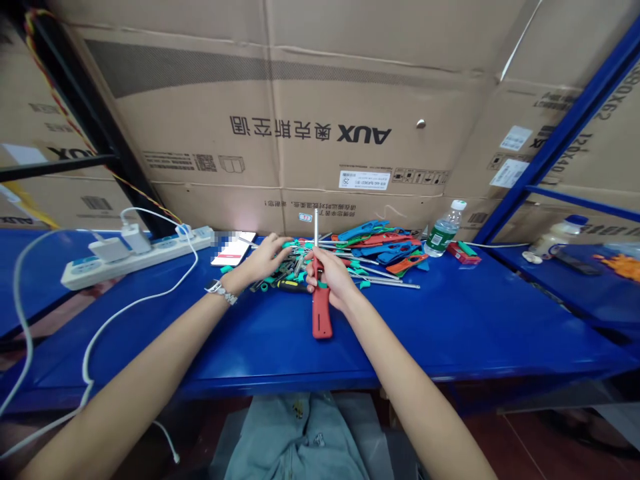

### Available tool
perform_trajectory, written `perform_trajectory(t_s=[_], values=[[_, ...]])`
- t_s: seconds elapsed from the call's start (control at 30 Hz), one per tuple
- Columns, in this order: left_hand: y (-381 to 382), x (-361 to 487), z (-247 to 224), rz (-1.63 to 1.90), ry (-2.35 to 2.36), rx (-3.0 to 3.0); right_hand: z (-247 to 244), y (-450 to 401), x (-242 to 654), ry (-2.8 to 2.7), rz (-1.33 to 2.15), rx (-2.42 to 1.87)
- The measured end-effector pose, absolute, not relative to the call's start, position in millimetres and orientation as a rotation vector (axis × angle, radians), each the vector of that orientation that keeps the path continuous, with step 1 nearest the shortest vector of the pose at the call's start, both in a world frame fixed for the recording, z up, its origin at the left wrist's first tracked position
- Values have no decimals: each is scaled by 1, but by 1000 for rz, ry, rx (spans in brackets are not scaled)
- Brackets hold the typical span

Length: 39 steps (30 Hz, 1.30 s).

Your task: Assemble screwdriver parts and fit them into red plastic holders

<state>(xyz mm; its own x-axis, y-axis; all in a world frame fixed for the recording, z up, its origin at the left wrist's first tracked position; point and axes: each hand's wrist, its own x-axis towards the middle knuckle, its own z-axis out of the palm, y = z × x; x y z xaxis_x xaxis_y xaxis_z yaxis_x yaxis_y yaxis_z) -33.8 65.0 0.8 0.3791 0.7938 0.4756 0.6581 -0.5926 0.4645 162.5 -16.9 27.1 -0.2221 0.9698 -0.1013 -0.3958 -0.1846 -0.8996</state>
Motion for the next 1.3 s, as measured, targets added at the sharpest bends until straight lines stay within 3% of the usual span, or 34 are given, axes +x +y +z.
perform_trajectory(t_s=[0.1, 0.33, 0.57, 0.87, 1.3], values=[[59, -38, -8, 891, 1314, 2523, 24, -18, 158, -961, 1636, -885], [23, -32, 11, 1228, 1046, 2318, 19, -8, 150, -684, 1586, -823], [-8, -9, 10, 1109, 939, 2190, 34, 18, 138, -596, 1466, -751], [10, -40, 21, 1099, 1081, 2460, 17, 4, 149, -1060, 1251, -771], [12, -43, 22, 1223, 976, 2309, 22, -9, 150, -1190, 1371, -758]])
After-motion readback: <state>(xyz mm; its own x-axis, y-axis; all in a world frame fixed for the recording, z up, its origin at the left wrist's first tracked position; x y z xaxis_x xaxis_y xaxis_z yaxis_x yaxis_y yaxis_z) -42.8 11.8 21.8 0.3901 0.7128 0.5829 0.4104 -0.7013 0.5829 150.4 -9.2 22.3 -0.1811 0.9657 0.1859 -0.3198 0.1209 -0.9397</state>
